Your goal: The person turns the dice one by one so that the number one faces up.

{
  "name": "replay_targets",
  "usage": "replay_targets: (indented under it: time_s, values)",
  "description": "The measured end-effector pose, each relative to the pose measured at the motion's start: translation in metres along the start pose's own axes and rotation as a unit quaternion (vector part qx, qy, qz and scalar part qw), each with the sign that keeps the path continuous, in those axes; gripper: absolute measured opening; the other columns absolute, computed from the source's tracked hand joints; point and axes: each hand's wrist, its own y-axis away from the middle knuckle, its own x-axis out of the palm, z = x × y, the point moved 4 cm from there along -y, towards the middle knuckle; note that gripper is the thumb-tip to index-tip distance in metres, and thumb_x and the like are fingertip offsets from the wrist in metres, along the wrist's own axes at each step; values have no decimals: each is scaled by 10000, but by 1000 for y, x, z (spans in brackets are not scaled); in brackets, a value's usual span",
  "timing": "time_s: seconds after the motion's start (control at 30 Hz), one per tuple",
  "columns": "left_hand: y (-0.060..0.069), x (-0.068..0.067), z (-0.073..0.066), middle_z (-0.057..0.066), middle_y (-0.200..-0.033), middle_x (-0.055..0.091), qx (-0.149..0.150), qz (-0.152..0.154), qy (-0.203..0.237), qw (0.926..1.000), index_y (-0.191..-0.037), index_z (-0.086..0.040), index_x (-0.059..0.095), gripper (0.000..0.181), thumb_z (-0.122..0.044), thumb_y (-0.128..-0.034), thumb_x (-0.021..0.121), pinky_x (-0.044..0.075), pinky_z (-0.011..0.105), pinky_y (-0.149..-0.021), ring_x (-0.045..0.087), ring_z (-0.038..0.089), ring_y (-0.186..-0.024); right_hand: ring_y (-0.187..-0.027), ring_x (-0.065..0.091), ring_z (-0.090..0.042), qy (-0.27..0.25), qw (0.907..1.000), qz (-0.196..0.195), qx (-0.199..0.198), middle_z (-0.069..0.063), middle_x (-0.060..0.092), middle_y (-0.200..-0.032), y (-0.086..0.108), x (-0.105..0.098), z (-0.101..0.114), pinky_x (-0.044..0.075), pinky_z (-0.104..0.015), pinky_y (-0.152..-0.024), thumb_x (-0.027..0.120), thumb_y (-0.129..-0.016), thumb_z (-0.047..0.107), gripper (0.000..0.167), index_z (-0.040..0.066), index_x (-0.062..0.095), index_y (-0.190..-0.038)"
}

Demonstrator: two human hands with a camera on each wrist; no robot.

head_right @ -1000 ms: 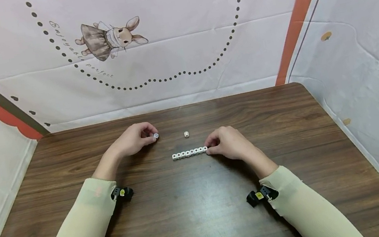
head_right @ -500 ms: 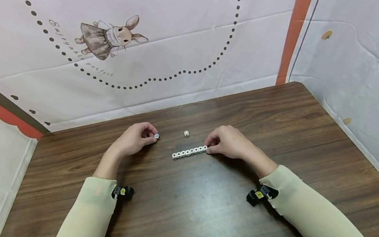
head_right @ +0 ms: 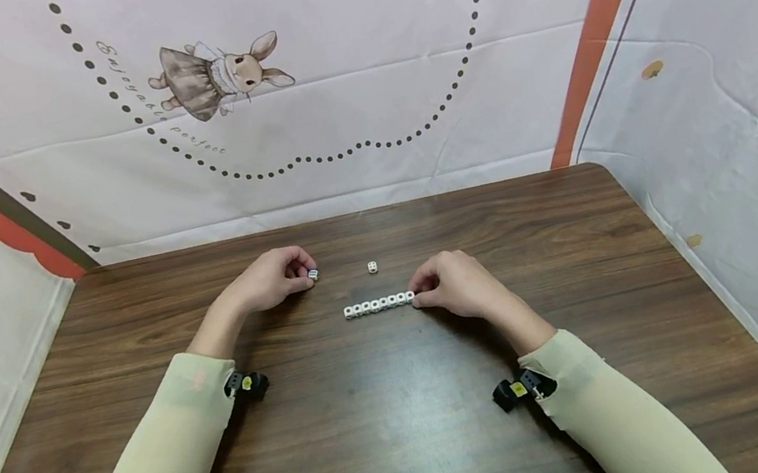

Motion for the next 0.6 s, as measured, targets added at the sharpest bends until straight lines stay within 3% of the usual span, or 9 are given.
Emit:
replay_targets:
  time_s: [0.3, 0.6]
  values:
    - [-1, 0, -3, 47, -927, 621, 130, -73, -12, 9999, -1183, -85, 692, 279, -101, -937, 822, 448, 398, -843, 572, 218, -873, -746, 608, -116, -4, 10000, 17, 6, 115, 717, -807, 0, 0, 0, 484, -358, -710, 872, -904, 221, 81, 192, 834, -970]
    - [-3, 2, -8, 39, -906, 623, 210, -115, -291, 9993, -1130, -72, 719, 227, -131, -937, 823, 460, 408, -851, 573, 211, -865, -749, 610, -113, -35, 10000, 19, 6, 113, 721, -813, 0, 1, -1, 485, -357, -712, 872, -904, 226, 83, 189, 833, -967]
